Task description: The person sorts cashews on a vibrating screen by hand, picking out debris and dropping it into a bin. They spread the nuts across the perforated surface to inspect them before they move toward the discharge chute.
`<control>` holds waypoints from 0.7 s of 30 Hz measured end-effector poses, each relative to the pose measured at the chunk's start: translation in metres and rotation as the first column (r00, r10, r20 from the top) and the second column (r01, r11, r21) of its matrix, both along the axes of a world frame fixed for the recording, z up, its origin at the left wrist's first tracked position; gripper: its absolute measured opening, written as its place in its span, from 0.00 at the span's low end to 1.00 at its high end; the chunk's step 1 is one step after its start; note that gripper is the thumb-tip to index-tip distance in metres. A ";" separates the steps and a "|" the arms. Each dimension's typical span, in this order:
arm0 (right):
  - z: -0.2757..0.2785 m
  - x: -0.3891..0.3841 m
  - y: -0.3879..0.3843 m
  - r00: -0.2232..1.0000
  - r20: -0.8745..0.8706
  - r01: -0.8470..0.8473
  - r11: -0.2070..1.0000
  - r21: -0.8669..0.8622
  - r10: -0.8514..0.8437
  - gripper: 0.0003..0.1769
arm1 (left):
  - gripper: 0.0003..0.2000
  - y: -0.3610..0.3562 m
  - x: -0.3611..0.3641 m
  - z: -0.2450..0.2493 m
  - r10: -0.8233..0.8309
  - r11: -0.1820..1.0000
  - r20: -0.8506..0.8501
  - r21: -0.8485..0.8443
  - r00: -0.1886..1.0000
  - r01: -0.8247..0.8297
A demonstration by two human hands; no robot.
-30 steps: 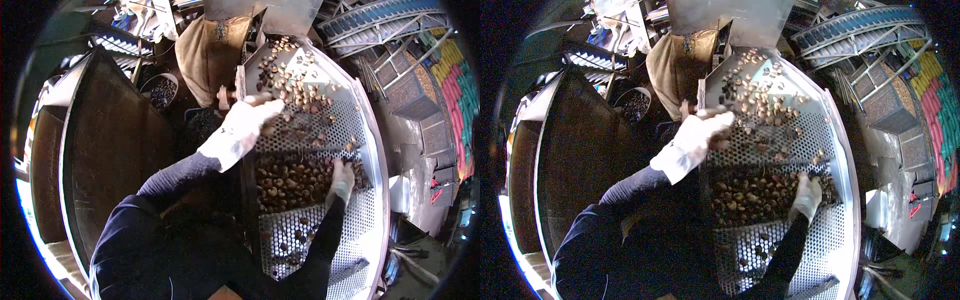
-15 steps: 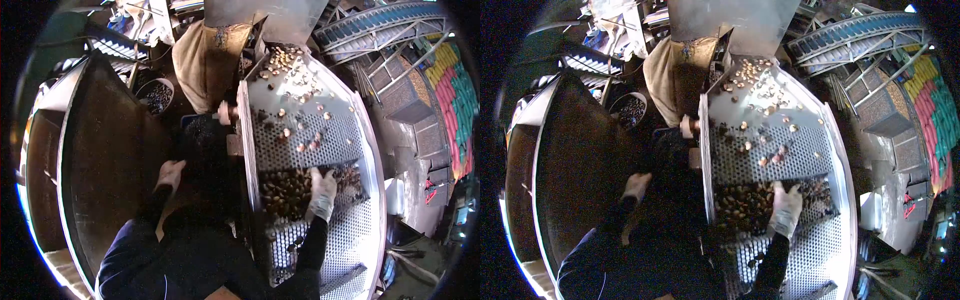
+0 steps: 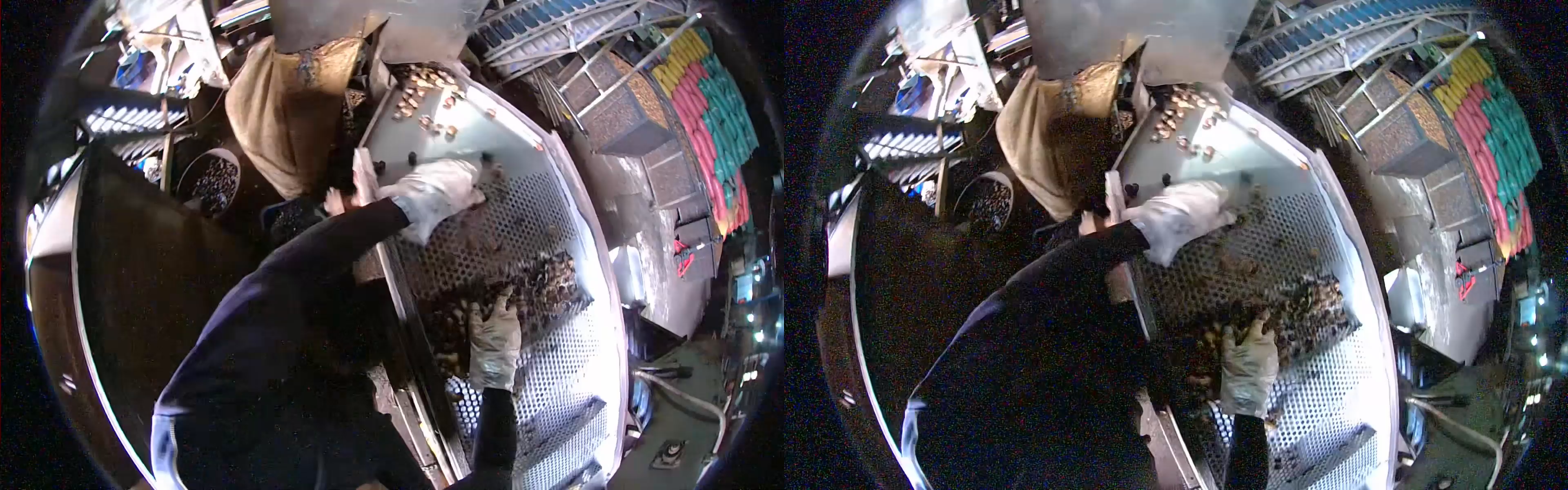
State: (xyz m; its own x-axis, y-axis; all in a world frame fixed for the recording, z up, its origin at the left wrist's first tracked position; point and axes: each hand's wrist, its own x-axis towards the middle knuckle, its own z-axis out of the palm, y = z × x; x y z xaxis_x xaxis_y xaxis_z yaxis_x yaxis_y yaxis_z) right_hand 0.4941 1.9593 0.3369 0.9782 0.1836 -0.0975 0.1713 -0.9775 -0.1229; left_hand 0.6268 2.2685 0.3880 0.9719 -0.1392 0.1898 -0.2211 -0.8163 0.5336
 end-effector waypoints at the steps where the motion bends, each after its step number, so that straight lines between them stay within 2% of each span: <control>1: 0.003 -0.005 0.000 0.999 0.029 -0.029 0.999 -0.038 0.030 0.51 | 0.23 -0.011 0.017 -0.019 -0.027 0.999 0.001 0.042 1.000 0.027; 2: -0.006 -0.007 -0.002 0.997 0.071 -0.036 0.999 -0.008 0.037 0.52 | 0.24 -0.020 0.028 -0.029 -0.052 0.995 0.002 0.082 0.999 0.051; 4: -0.019 -0.009 -0.002 0.987 0.155 -0.057 0.997 0.042 0.050 0.54 | 0.23 -0.033 0.045 -0.042 -0.158 0.978 -0.121 0.120 0.980 0.173; 5: -0.012 -0.015 -0.003 0.998 0.068 -0.009 0.997 0.078 0.003 0.52 | 0.23 -0.037 0.050 -0.046 -0.210 0.962 -0.188 0.135 0.959 0.237; 7: -0.005 -0.022 0.005 0.998 0.050 -0.045 0.999 0.005 0.045 0.51 | 0.21 -0.023 0.072 -0.047 -0.186 0.978 -0.449 0.000 0.874 0.208; 8: -0.002 -0.018 0.006 0.995 0.051 -0.081 0.996 -0.040 0.083 0.50 | 0.21 -0.018 0.080 -0.040 -0.171 0.985 -0.558 -0.066 0.812 0.162; 10: -0.008 -0.014 0.012 1.000 -0.008 -0.024 0.999 0.023 0.024 0.49 | 0.21 -0.032 0.041 0.025 -0.094 0.987 -0.655 0.036 0.749 0.156; 12: -0.017 -0.018 0.006 0.994 -0.110 0.034 0.994 0.103 -0.023 0.49 | 0.23 -0.027 0.055 0.003 -0.110 0.983 -0.602 0.051 0.791 0.176; 14: -0.039 -0.019 -0.008 0.993 0.096 -0.089 0.969 0.230 0.068 0.47 | 0.24 -0.016 0.078 -0.027 -0.104 0.986 -0.529 0.053 0.842 0.156; 15: -0.031 -0.014 -0.004 0.996 0.052 -0.079 0.995 0.053 0.076 0.47 | 0.25 -0.012 0.088 -0.035 -0.102 0.987 -0.486 0.058 0.868 0.148; 16: -0.024 -0.014 0.001 0.998 -0.001 -0.066 0.990 -0.126 0.066 0.46 | 0.27 -0.011 0.088 -0.042 -0.038 0.999 -0.412 0.000 0.911 0.042; 17: -0.013 -0.008 0.007 0.986 -0.157 0.035 0.992 -0.123 -0.054 0.49 | 0.29 -0.011 0.086 -0.048 0.031 0.996 -0.343 -0.063 0.939 -0.056; 18: -0.011 -0.010 0.007 0.995 -0.102 0.009 0.997 -0.072 -0.016 0.48 | 0.31 -0.012 0.083 -0.055 0.107 0.980 -0.278 -0.135 0.955 -0.149; 19: -0.010 -0.011 0.006 0.999 -0.042 -0.022 0.999 -0.026 0.021 0.47 | 0.28 -0.008 0.080 -0.045 0.046 0.998 -0.279 -0.023 0.959 -0.054; 20: -0.008 -0.011 0.004 0.998 0.023 -0.058 0.998 0.018 0.058 0.46 | 0.29 -0.004 0.076 -0.034 -0.018 0.996 -0.277 0.083 0.961 0.043; 21: -0.014 -0.016 0.007 0.971 0.203 -0.128 0.992 0.002 0.125 0.37 | 0.39 -0.003 0.085 -0.053 -0.050 0.974 -0.199 0.207 0.979 0.092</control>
State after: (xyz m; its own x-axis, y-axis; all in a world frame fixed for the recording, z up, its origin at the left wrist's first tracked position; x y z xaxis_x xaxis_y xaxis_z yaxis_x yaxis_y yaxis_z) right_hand 0.4781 1.9664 0.3233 0.9461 0.3067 0.1039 0.3159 -0.9448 -0.0874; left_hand 0.7114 2.2651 0.3349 0.9731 -0.2266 -0.0404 -0.1939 -0.9018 0.3862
